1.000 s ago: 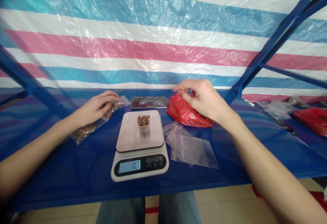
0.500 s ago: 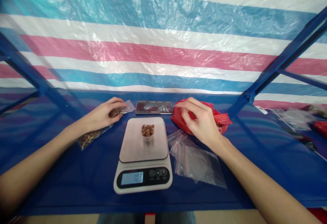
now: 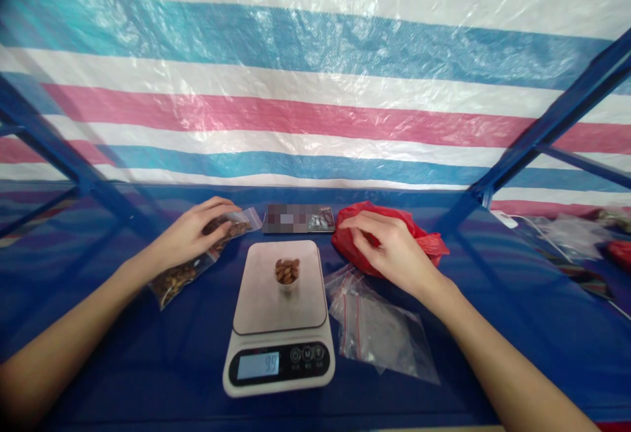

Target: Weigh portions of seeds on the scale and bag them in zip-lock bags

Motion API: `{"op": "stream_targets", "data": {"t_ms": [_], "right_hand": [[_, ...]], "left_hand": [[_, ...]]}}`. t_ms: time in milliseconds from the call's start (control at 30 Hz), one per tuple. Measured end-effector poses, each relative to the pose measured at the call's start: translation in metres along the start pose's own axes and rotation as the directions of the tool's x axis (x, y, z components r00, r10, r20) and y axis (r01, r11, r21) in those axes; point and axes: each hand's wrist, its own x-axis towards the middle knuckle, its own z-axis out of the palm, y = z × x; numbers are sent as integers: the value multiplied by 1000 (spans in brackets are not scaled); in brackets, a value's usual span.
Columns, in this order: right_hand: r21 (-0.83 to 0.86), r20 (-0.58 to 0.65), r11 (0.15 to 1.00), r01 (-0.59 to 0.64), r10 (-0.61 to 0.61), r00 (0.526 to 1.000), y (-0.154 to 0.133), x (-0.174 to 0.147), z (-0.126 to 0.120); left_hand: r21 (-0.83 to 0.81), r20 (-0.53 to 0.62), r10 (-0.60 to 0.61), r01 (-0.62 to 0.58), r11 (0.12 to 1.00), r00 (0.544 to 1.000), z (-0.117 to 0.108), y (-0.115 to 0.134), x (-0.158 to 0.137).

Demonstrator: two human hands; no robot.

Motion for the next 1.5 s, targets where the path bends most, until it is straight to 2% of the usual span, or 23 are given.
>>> {"op": "stream_targets", "data": {"t_ms": [67, 133, 200, 233, 300, 500, 600, 700, 800, 900, 967, 1000, 1033, 1100, 1167, 1267, 1300, 1400, 1500], "right_hand": [[73, 244, 997, -39, 20, 969, -5, -2, -7], [136, 485, 985, -106, 27, 874, -11, -5, -10], [139, 641, 976, -166, 39, 766, -18, -7, -10], [122, 682, 975, -185, 53, 729, -21, -8, -9], [70, 716, 977, -199, 90, 693, -26, -9, -7], [2, 719, 988, -154, 106, 687, -32, -7, -6], [25, 662, 992, -125, 77, 745, -25, -8, -10], [89, 601, 986, -142, 61, 797, -9, -8, -16], [156, 563, 960, -233, 108, 819, 9, -5, -27], [242, 520, 906, -348, 182, 834, 20, 0, -38], [344, 412, 849, -402, 248, 877, 20, 9, -42], [412, 312, 816, -405, 291, 904, 18, 15, -42], [478, 198, 788, -387, 333, 922, 14, 23, -40], [567, -34, 767, -301, 387, 922, 2, 44, -35], [597, -148, 773, -213, 368, 918, -14, 69, -27], [658, -216, 747, -92, 304, 928, -41, 104, -12], [669, -231, 741, -58, 281, 931, -49, 114, -8], [647, -266, 762, 0, 227, 937, -64, 133, 4], [589, -296, 807, 38, 172, 939, -68, 139, 11]], "left_hand": [[14, 35, 15, -16, 1000, 999, 2, 0, 0], [10, 74, 32, -33, 999, 997, 5, 0, 0], [-1, 122, 44, -45, 999, 992, 8, -2, 0], [-4, 142, 47, -47, 999, 989, 10, -3, -1], [-1, 159, 45, -45, 999, 986, 12, -5, -2], [35, 127, 67, -72, 997, 990, 14, -8, 0], [56, 36, 62, -64, 996, 997, 7, -2, 1], [57, -114, 70, -64, 996, 991, -2, 7, 1], [28, -253, 87, -83, 996, 964, -8, 15, 0], [-13, -342, 85, -96, 995, 936, -12, 30, 2], [-50, -378, 104, -133, 990, 920, -18, 48, 7], [-79, -390, 123, -166, 983, 913, -22, 60, 11], [-124, -393, 134, -197, 973, 910, -27, 73, 16], [-247, -325, 149, -236, 940, 934, -38, 101, 29], [-322, -266, 174, -258, 911, 948, -47, 126, 47], [-432, -161, 135, -193, 881, 978, -52, 148, 78], [-496, -178, 86, -165, 853, 980, -51, 151, 88], [-653, -182, -39, -91, 752, 983, -43, 146, 112], [-720, -169, -137, -28, 693, 976, -34, 134, 122]]}}
